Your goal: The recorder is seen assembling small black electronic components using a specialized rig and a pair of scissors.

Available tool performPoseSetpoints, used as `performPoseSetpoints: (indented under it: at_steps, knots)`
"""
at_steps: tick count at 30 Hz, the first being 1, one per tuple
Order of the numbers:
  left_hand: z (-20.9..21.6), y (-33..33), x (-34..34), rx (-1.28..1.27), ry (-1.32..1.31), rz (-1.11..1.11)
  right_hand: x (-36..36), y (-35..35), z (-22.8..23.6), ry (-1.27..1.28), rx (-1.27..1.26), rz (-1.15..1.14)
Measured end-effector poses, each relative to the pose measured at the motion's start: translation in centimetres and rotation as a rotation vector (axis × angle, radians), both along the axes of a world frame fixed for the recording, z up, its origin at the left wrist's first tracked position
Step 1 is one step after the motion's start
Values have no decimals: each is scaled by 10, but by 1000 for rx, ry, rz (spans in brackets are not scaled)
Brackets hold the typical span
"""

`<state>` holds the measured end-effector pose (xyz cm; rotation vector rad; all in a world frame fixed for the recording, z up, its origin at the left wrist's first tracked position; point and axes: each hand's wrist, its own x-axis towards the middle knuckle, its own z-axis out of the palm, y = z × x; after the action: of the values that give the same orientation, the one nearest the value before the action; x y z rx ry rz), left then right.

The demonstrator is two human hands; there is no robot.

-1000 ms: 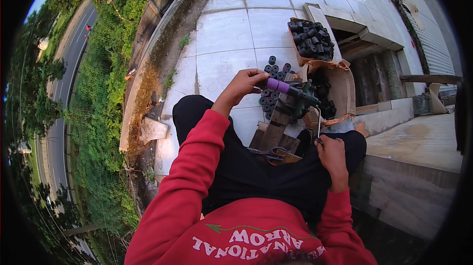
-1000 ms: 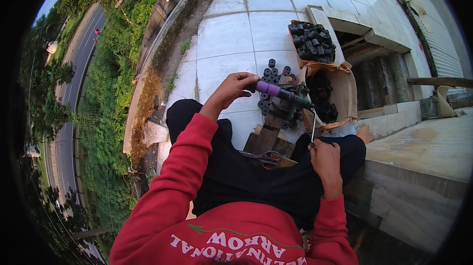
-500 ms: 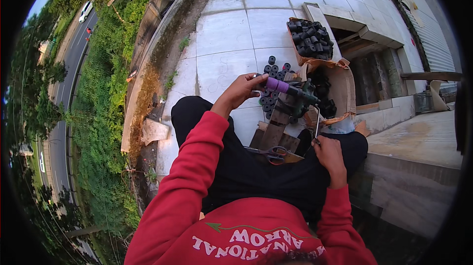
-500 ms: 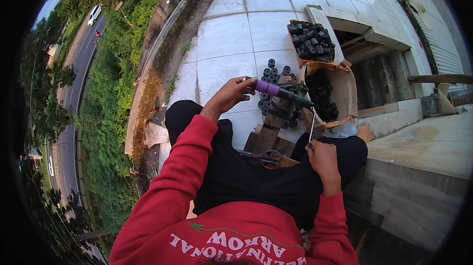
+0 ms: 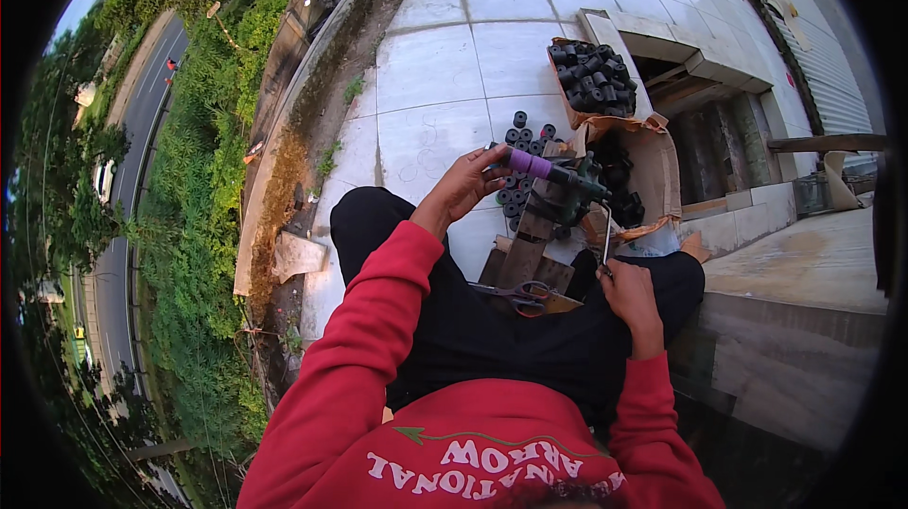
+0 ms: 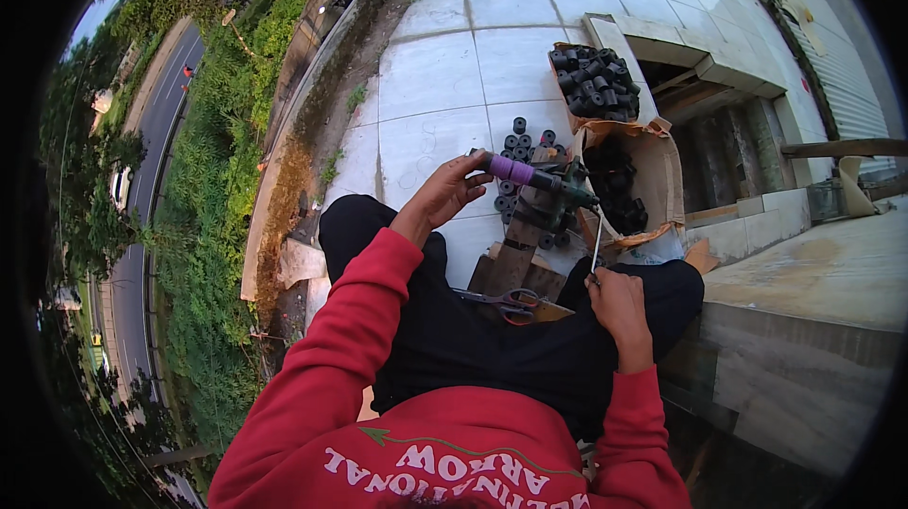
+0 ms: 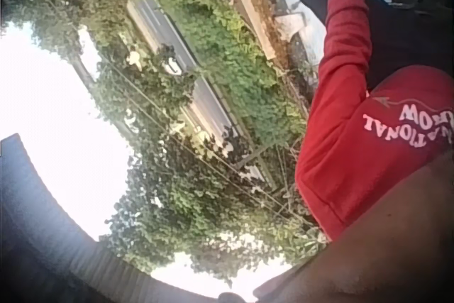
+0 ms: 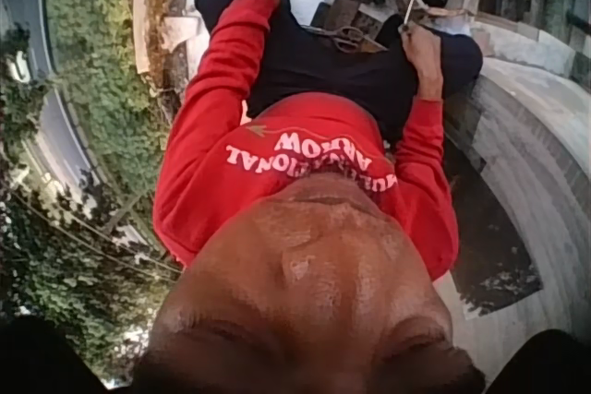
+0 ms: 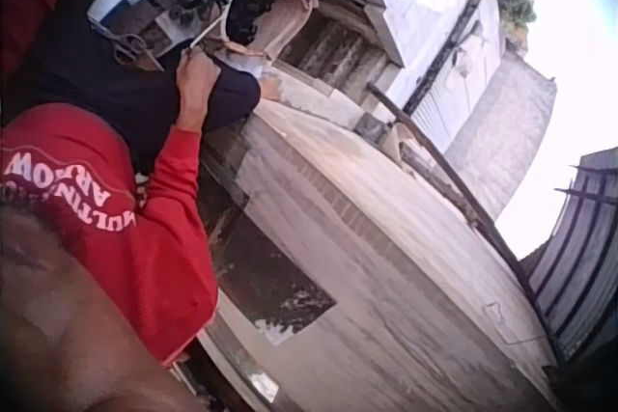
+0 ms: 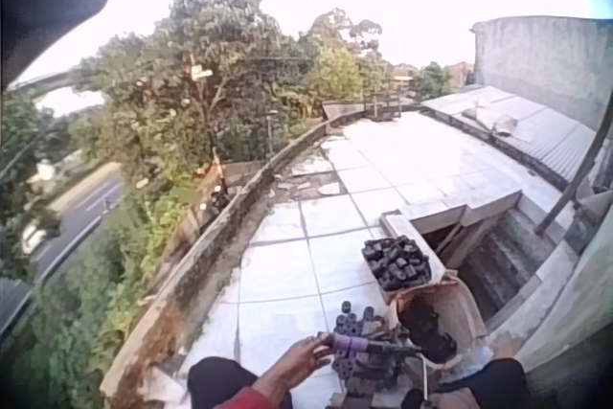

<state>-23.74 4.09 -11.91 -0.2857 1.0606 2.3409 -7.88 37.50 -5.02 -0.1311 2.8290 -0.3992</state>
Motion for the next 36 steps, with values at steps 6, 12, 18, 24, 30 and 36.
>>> performPoseSetpoints:
  at_steps: [6,12,18,24,30,36]
  knots:
    - [4,-1,2,25,-13,5,1,-2,1,-2,25,-8]
    - [-1,8,8,-33,15,39,2,-2,0,-54,28,-55]
    - [-6,7,8,-33,49,37,-7,-27,50,337,158,-47]
    - [-6,6,6,105,-29,85,-102,-114,43,403,-568,79]
    - [-6,3,7,80,-44,76,-147,-160,-2,645,-555,181]
    - [-5,-3,4,-27,-17,8,-177,-164,-7,257,-677,210]
